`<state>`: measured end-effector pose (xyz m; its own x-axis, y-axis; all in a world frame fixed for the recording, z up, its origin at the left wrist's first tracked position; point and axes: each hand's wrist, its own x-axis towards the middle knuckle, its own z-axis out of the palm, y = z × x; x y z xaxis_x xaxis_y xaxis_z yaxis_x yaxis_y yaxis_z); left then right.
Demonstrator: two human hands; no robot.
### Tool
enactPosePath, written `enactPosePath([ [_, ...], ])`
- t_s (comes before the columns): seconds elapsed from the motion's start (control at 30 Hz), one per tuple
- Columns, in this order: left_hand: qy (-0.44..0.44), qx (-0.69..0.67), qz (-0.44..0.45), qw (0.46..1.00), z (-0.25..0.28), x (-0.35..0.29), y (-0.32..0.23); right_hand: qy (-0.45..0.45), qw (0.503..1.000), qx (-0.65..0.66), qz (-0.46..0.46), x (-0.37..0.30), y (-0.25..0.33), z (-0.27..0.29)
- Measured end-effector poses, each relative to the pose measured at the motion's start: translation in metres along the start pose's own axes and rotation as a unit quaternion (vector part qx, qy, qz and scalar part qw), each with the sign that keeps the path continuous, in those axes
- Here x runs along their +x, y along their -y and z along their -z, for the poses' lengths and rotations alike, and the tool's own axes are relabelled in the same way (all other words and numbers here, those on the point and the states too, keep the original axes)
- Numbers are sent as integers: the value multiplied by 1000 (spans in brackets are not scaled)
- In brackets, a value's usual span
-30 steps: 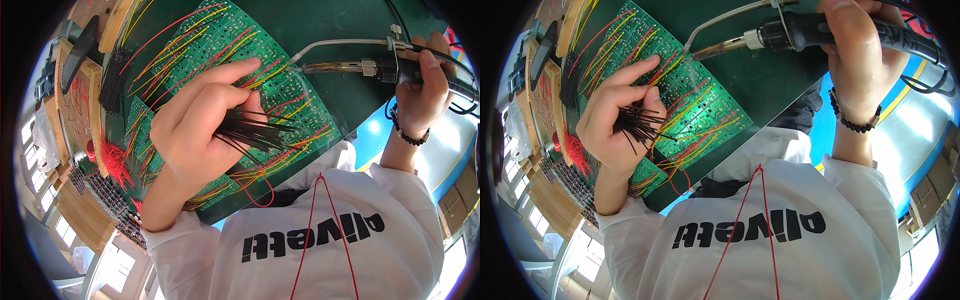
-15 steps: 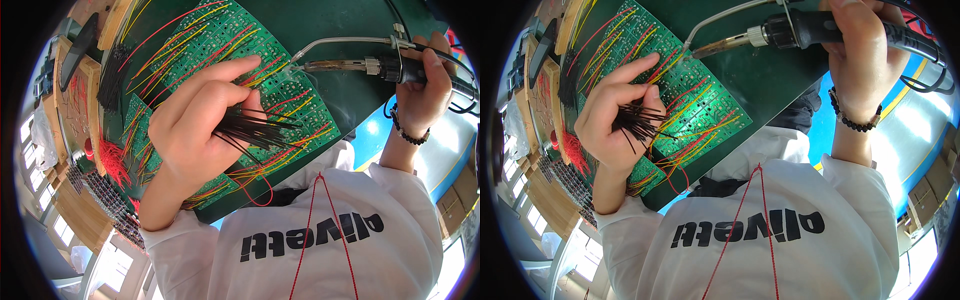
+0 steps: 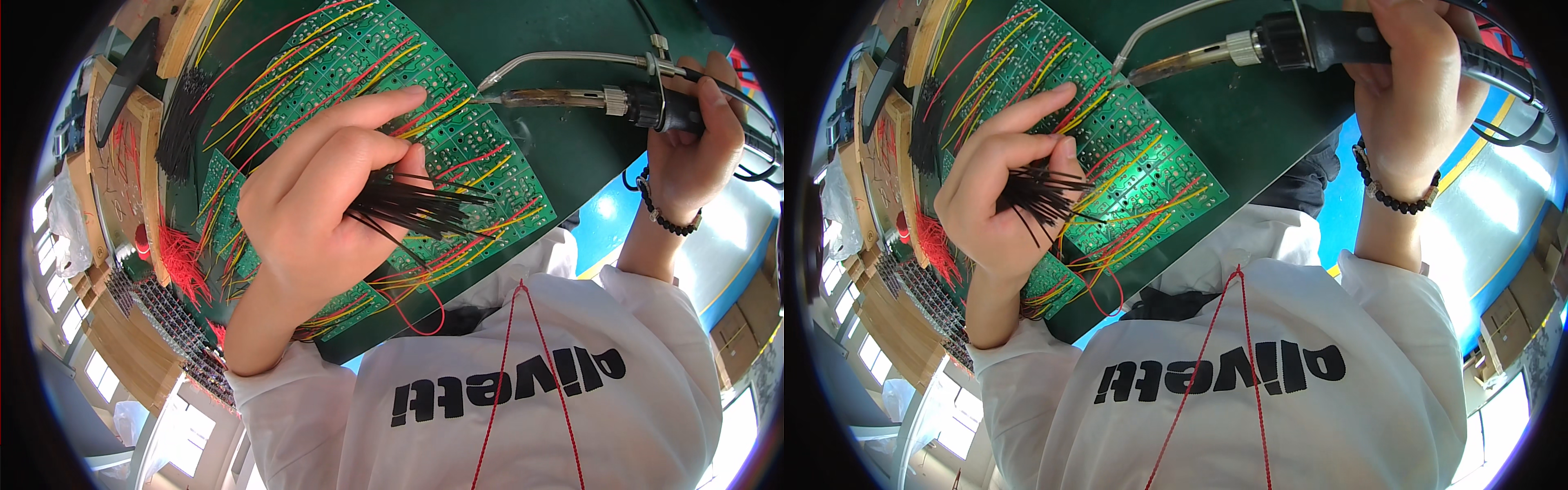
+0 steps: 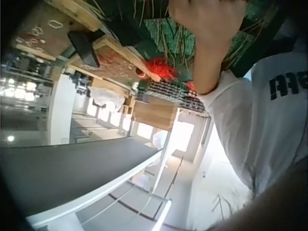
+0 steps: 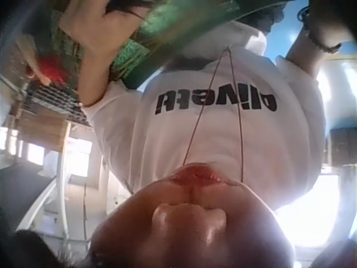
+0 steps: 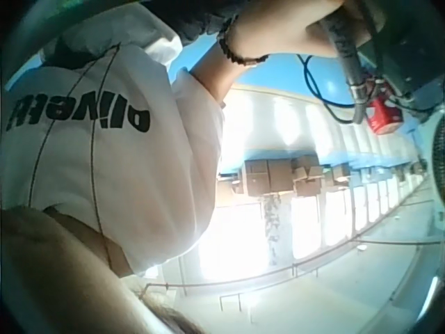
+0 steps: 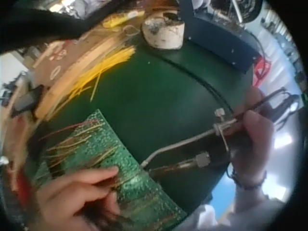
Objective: The person solders wires onto circuit boards using a soldering iron, first attaching black wires and then soldering red wires into the boards.
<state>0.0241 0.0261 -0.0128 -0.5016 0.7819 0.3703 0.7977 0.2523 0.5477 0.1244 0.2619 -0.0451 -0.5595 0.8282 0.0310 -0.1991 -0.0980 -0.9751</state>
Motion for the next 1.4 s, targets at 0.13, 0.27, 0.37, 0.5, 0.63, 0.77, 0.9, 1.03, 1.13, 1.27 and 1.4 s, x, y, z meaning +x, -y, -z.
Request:
enactPosePath([
  [0.13, 5, -3, 14, 1000, 1, 0, -3, 98, 995, 6, 11, 5, -1, 8],
  [0.27, 32, -35, 24, 999, 6, 2, -4, 87, 996, 23, -4, 4, 1, 6],
  [0.37, 14, -85, 25, 996, 15, -3, 4, 31, 996, 71, -34, 5, 0, -1],
  [0.5, -85, -223, 89, 967, 31, -14, 12, 36, 997, 69, -24, 4, -1, -1],
  [0.63, -130, -476, 135, 859, 57, -28, 1, 72, 993, 96, -15, 8, -5, 6],
  [0.77, -68, -204, 50, 975, 47, -56, -18, 47, 996, 74, -14, 3, -1, -9],
  [0.9, 49, 17, 6, 999, 28, -57, -33, 10, 999, 46, 8, 0, 2, -17],
  [1.03, 49, 58, -13, 997, 20, -57, -27, 112, 987, 113, 11, 3, 1, -10],
  [1.13, 52, 61, -4, 997, 14, -55, -31, 88, 992, 85, 19, 1, -2, -10],
  [1.27, 83, 45, 21, 995, 18, -57, -43, 128, 986, 106, 18, 1, -1, -9],
  [1.4, 100, 54, 66, 991, 19, -62, -57, -9, 998, 51, 19, -5, 3, -22],
])
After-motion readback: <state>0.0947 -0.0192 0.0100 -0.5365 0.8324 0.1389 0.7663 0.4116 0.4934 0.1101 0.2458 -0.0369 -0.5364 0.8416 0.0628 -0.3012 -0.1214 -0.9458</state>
